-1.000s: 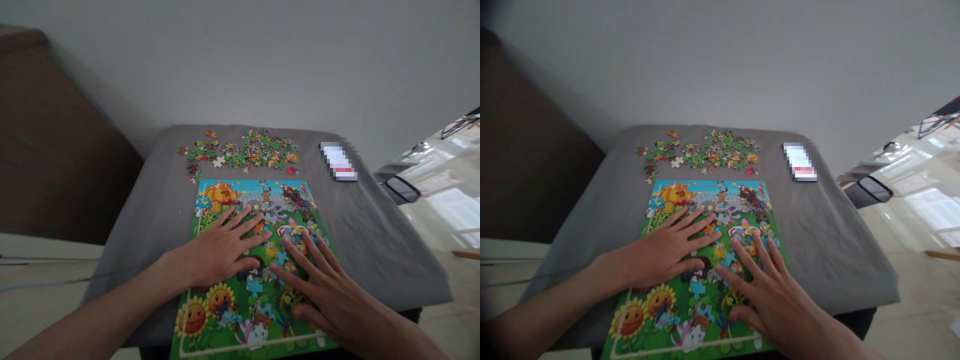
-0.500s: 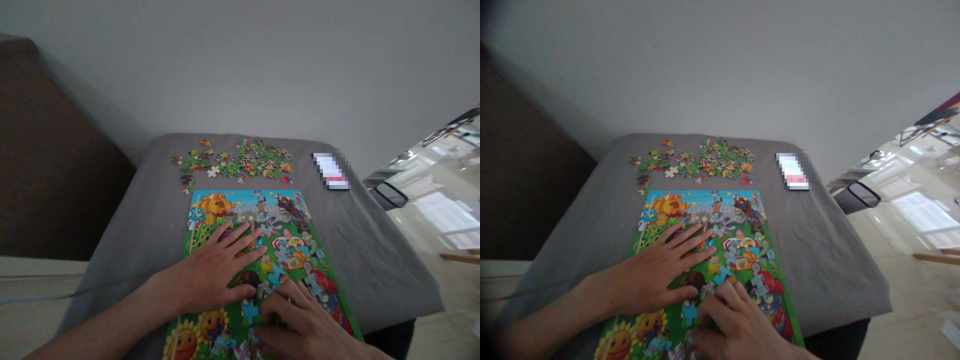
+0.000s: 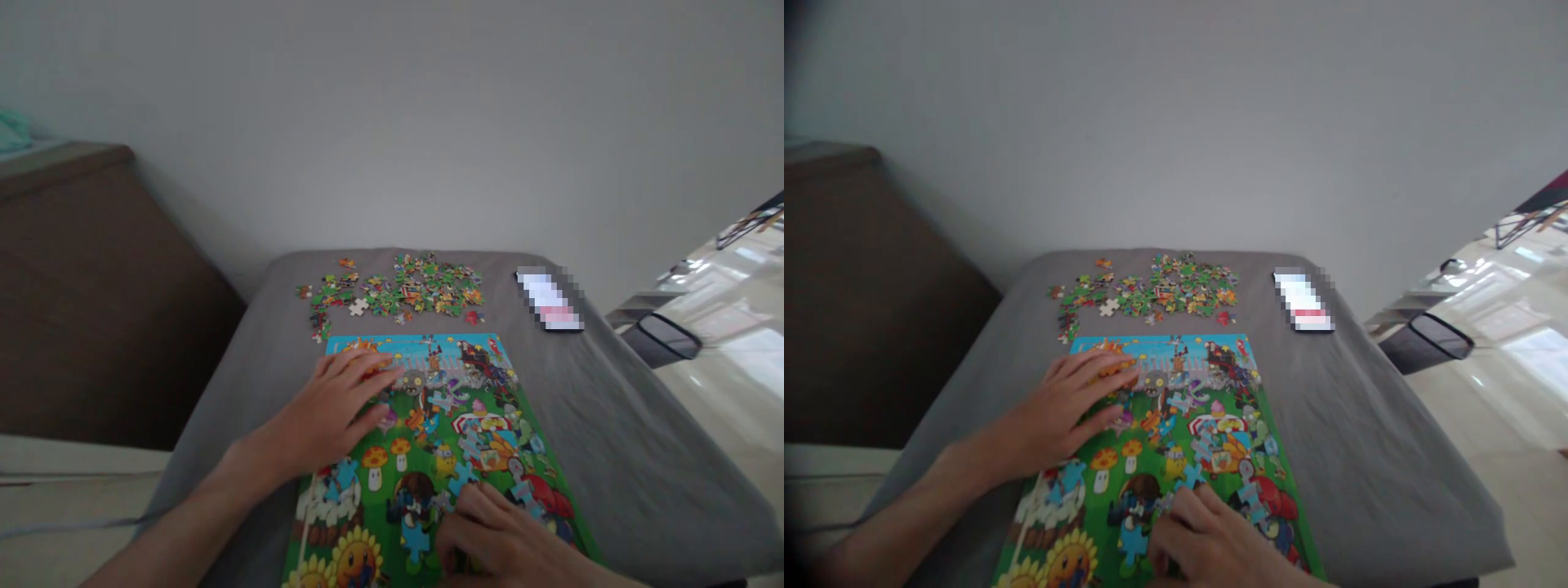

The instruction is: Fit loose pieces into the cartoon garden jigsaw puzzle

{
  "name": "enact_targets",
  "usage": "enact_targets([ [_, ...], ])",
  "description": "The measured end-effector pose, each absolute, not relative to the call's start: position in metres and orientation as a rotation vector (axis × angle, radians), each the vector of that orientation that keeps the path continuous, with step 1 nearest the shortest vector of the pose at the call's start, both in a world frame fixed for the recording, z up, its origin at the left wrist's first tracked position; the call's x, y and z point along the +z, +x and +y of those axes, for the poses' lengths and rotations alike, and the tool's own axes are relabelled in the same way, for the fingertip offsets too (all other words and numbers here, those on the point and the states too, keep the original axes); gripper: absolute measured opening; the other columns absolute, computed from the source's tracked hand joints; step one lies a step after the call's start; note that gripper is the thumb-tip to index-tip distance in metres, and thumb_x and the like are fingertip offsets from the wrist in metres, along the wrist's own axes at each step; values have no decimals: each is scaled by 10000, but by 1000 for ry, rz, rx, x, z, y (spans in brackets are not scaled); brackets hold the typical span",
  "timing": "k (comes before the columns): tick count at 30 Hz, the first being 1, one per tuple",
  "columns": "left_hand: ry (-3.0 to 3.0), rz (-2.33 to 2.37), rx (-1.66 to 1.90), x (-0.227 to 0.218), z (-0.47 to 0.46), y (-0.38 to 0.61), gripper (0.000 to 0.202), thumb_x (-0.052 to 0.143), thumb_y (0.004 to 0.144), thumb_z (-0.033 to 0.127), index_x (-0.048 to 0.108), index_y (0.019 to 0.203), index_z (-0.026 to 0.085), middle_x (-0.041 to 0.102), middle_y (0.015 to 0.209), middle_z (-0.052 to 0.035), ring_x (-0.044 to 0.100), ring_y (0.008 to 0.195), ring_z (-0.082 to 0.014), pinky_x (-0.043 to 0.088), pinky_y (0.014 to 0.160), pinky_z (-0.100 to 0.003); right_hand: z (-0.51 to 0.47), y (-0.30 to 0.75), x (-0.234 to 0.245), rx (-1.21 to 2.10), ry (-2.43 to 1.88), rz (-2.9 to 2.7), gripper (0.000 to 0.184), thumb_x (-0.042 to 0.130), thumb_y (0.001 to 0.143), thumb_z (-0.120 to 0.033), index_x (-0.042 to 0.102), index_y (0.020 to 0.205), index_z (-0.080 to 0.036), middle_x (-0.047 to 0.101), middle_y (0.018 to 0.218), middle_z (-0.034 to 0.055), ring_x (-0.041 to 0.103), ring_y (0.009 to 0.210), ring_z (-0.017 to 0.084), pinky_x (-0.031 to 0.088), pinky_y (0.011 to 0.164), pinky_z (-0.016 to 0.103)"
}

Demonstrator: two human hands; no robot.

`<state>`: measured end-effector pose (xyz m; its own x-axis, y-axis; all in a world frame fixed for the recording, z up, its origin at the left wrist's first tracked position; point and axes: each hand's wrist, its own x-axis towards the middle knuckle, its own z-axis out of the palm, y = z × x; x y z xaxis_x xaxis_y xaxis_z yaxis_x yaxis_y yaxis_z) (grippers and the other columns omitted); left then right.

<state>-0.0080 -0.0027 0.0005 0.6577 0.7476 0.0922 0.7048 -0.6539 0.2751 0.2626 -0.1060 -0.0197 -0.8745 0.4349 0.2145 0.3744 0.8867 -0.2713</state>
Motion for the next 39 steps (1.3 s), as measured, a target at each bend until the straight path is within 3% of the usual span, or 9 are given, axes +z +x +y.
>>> enact_targets([
  [3,2572,1419,407,-1,17,-33,450,392,1041,479,509,1433,294,537,1438,-73,424,1340,-294,332,1103,-540,-78,260,15,441,-532,-2863,68,698,925,-362,719,941,-299,686,914,-66,608,900,142,488,763,274],
  [5,2532,1468,434,-1,25,-46,472,408,1021,537,571,1362,254,561,1384,-96,434,1319,-303,333,1095,-558,-47,261,39,615,-605,-2858,139,658,955,-326,715,1072,-279,705,944,-38,636,945,142,498,878,286],
  [9,2463,1447,363,-1,27,-55,514,486,948,651,648,1196,231,566,1335,-106,436,1318,-309,329,1105,-568,22,273,50,596,-929,-2624,219,542,1000,-274,722,1110,-214,733,1044,50,674,935,182,526,839,329],
  [16,2398,1447,239,-8,23,-58,563,461,967,643,505,1397,282,439,1475,-116,347,1403,-332,303,1131,-589,49,307,-1,529,-1021,-2329,198,556,977,-259,738,1021,-194,725,960,79,656,939,203,522,868,377],
  [21,2403,1457,189,-7,27,-63,567,453,966,651,505,1402,293,418,1498,-108,317,1417,-344,274,1136,-606,36,306,2,628,-892,-2526,233,642,958,-311,725,1162,-232,696,1127,62,575,1108,213,450,1014,423],
  [26,2554,1377,283,7,23,-36,462,421,1016,553,521,1396,310,460,1459,-90,361,1374,-314,313,1120,-549,31,302,6,673,-885,-2689,382,683,924,-411,673,1293,-311,606,1327,56,461,1264,252,384,1098,477],
  [30,2696,1148,134,24,20,3,374,468,1022,463,558,1362,337,536,1386,-56,413,1317,-289,336,1102,-512,28,303,6,625,-901,-2719,382,651,945,-404,651,1322,-341,538,1405,66,424,1306,280,369,1104,531],
  [39,2673,1225,386,7,30,-13,324,411,1047,357,625,1281,289,612,1330,-56,443,1313,-267,356,1089,-498,26,299,5,611,-960,-2652,260,701,910,-362,710,1156,-276,583,1358,65,451,1281,279,394,1069,512],
])
